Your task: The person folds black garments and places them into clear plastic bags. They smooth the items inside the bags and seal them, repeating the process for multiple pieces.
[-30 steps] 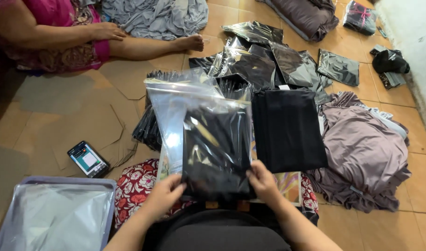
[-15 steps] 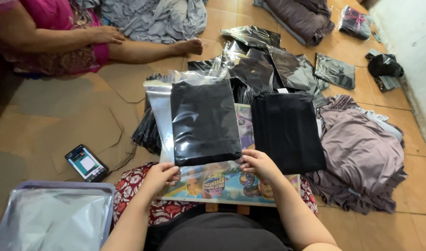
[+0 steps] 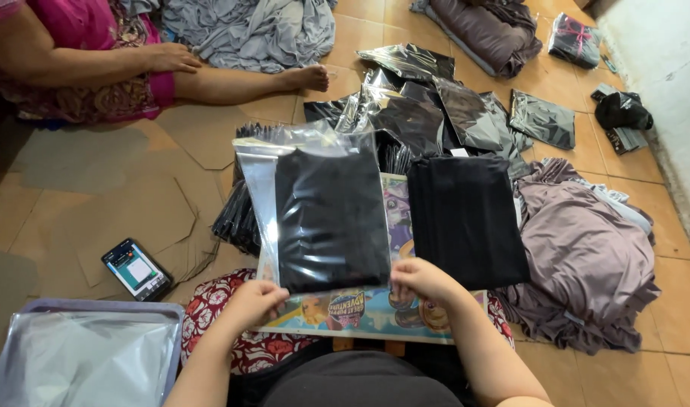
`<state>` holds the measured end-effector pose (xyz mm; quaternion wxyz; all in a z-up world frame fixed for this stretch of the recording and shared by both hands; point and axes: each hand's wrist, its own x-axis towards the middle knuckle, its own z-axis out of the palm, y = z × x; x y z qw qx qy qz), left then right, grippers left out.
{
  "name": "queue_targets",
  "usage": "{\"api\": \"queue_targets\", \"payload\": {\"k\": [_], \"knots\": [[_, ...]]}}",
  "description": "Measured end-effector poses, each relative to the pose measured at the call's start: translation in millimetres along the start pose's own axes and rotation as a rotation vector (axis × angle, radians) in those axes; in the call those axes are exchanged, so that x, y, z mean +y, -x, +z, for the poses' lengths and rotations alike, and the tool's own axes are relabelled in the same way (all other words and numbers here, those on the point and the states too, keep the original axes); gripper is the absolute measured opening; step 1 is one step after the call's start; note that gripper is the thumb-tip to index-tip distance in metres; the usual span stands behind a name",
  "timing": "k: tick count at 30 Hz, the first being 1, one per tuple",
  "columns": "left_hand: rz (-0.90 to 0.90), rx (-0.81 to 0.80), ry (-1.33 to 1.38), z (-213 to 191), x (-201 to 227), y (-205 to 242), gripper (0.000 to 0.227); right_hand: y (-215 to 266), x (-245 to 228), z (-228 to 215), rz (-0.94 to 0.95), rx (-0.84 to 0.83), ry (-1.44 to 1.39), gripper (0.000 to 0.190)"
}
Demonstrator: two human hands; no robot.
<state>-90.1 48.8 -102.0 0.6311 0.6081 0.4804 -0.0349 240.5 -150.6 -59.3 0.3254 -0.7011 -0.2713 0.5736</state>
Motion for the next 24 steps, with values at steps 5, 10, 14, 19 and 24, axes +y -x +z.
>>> {"api": "queue_targets", "payload": {"k": [5, 10, 14, 19, 24], "knots": [[0.101, 0.081, 0.024, -0.1, 35.3, -22.4, 0.024, -34.8, -6.4, -6.3, -0.079, -0.035, 0.02, 0.017], [0.411, 0.462, 0.026, 27.2, 23.3, -22.6, 0.016, -57.7, 13.4, 2.6, -0.255, 0.165, 0.013, 0.015], [0.166, 0.062, 0.039, 33.6, 9.5, -20.3, 0.025, -64.3, 65.7, -2.2, -0.027, 0.081, -0.19, 0.017], [0.257, 0.224, 0.4, 19.4, 44.5, 13.7, 0.018, -20.4, 6.2, 13.8, -0.213, 0.254, -0.379, 0.015], [0.474, 0.368, 0.459, 12.7, 109.5, 45.6, 0.022, -27.2, -13.4, -22.5, -0.585, 0.354, -0.545, 0.01]]}}
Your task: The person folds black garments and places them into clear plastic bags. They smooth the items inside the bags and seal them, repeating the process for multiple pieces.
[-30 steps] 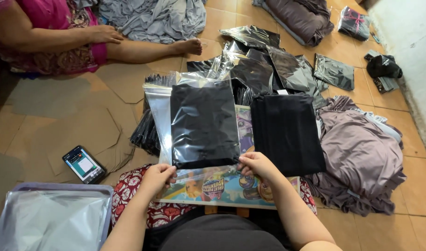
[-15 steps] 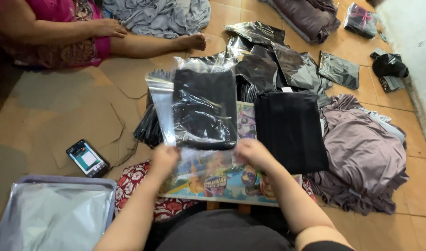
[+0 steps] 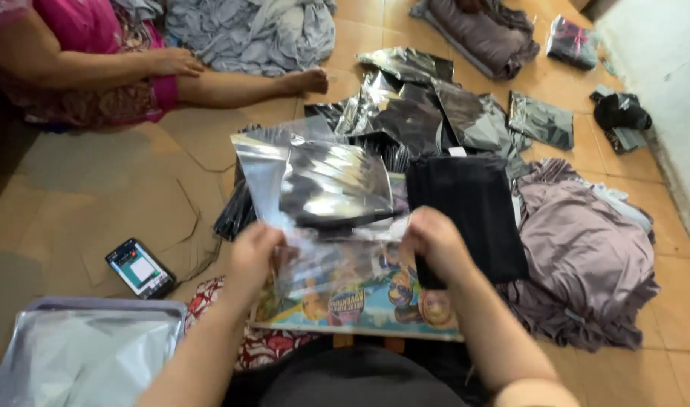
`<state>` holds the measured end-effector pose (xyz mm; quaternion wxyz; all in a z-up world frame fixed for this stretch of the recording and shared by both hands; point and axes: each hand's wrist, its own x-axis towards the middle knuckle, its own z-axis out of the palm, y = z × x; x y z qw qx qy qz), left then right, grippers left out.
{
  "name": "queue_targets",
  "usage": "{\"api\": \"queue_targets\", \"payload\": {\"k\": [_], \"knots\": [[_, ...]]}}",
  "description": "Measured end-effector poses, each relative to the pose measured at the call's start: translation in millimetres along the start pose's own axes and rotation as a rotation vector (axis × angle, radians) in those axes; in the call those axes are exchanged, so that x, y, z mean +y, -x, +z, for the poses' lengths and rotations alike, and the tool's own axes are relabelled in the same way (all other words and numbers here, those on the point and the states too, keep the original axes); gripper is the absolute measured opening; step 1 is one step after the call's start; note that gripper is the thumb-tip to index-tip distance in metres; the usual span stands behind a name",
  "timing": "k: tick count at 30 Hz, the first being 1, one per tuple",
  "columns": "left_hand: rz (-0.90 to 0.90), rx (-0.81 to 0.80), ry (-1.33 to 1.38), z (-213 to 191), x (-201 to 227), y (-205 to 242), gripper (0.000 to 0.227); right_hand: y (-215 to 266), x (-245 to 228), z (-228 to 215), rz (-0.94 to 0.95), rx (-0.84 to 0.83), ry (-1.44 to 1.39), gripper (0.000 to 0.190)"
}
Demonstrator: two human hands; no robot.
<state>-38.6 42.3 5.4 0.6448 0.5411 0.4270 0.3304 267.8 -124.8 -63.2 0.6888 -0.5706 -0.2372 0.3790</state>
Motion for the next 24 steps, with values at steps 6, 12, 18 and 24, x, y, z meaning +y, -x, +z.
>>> {"api": "queue_targets", "payload": {"k": [6, 12, 18, 24], "knots": [[0.494, -0.132, 0.286, 8.5, 101.9, -10.7, 0.025, -8.5, -141.9, 38.7, -0.454, -0.101, -0.079, 0.021], [0.395, -0.052, 0.515, 8.4, 129.7, -18.8, 0.025, 24.8, -199.2, 72.8, -0.433, -0.18, -0.019, 0.017], [0.579, 0.016, 0.34, 11.2, 172.9, 18.3, 0.027, 56.5, -191.5, 82.0, -0.432, -0.345, 0.093, 0.022], [0.543, -0.226, 0.081, 86.8, 125.1, -84.5, 0.019, 83.7, -14.5, 34.3, 0.162, -0.132, -0.425, 0.031]]}}
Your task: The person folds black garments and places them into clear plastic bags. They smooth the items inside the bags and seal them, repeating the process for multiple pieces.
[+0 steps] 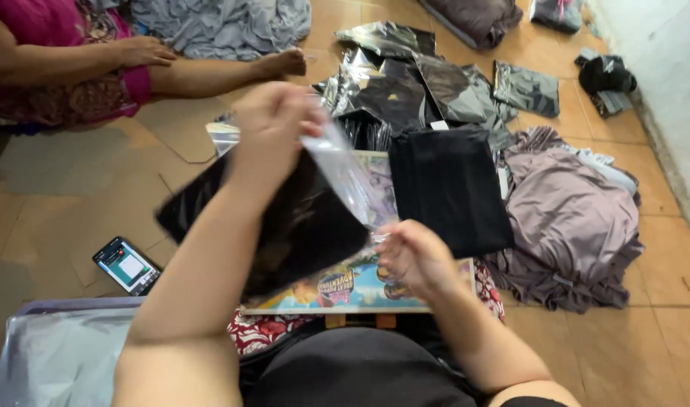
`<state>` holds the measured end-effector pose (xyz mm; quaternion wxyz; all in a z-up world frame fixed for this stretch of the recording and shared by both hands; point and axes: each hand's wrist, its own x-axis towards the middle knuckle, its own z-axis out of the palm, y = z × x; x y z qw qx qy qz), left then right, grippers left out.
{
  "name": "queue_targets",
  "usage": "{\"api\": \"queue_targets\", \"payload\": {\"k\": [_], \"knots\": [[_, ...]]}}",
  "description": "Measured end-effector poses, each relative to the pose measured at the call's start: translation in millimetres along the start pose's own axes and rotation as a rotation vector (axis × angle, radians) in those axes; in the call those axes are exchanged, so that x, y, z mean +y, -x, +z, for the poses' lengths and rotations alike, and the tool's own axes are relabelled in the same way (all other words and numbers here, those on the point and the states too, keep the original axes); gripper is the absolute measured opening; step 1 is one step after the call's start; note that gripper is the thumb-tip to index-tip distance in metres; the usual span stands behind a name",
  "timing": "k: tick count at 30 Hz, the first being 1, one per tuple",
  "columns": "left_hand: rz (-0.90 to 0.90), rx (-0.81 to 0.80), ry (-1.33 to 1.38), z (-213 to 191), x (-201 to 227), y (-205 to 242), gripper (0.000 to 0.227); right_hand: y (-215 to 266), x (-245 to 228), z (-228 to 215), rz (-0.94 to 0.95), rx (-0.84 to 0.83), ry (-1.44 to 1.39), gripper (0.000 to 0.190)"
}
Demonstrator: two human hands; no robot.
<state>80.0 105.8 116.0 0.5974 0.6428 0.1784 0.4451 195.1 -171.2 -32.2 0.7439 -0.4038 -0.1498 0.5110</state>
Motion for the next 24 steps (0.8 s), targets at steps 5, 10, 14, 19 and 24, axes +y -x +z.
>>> {"api": "queue_targets", "payload": {"k": [5, 10, 14, 19, 24], "knots": [[-0.073, -0.528, -0.526, 56.2, -101.9, 39.2, 0.052, 22.6, 76.8, -73.5, 0.387, 0.275, -0.183, 0.034], [-0.344, -0.48, -1.241, 66.1, -156.9, 110.9, 0.083, 81.8, 54.7, -110.5, 0.511, 0.173, -0.028, 0.049], [-0.205, -0.432, -1.402, 69.0, -177.5, 132.9, 0.077, 112.4, 3.6, -168.6, 0.287, 0.212, 0.288, 0.05], [-0.112, -0.54, -1.377, 71.0, -183.0, 133.4, 0.079, 138.8, -22.4, -336.8, -0.243, 0.677, 0.577, 0.03], [-0.038, -0.552, -1.37, 57.0, -211.2, 143.4, 0.085, 126.3, 54.5, -506.1, -0.229, 1.206, 0.75, 0.018]]}}
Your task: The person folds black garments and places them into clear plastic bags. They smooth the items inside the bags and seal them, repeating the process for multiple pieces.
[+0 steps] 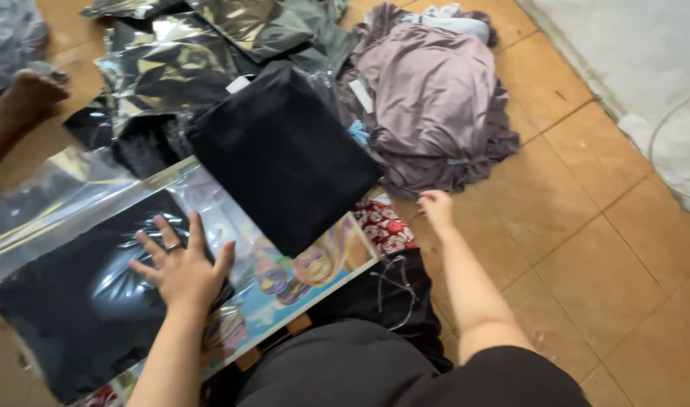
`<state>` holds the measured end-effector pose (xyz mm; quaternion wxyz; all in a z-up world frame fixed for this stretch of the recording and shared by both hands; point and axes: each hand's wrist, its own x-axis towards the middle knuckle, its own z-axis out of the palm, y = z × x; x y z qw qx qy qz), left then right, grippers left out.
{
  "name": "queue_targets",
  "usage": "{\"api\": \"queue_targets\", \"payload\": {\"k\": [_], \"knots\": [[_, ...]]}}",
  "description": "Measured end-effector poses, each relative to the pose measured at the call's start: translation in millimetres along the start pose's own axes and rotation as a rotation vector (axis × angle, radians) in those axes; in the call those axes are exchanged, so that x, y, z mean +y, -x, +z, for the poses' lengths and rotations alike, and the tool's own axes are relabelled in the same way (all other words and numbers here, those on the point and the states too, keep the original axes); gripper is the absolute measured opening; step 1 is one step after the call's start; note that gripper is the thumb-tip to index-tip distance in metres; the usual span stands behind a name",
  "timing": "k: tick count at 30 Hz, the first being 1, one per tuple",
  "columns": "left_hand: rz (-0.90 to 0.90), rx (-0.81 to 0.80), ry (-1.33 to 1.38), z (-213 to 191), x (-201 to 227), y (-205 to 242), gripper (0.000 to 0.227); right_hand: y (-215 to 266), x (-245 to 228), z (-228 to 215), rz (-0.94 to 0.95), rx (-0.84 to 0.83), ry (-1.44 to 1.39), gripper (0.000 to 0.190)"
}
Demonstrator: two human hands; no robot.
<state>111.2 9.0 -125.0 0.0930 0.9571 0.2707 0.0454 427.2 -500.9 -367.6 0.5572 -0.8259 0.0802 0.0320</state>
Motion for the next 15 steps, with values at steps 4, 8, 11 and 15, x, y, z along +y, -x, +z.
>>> {"api": "queue_targets", "payload": {"k": [4, 8, 11, 15], "knots": [[0.117, 0.003, 0.035, -6.2, 8.0, 5.7, 0.084, -3.2, 36.4, 50.3, -0.087, -0.111, 0.488, 0.02], [0.213, 0.017, 0.001, -3.8, 8.8, 8.9, 0.081, 1.3, 0.6, 71.6, -0.079, -0.297, 0.978, 0.041], [0.219, 0.038, -0.003, -0.9, 6.9, 9.3, 0.078, 5.7, -17.5, 70.7, -0.026, -0.358, 1.037, 0.035], [0.214, 0.039, -0.063, 2.4, 5.7, 6.0, 0.082, -9.4, 26.3, 70.6, -0.038, -0.268, 1.006, 0.047]]}}
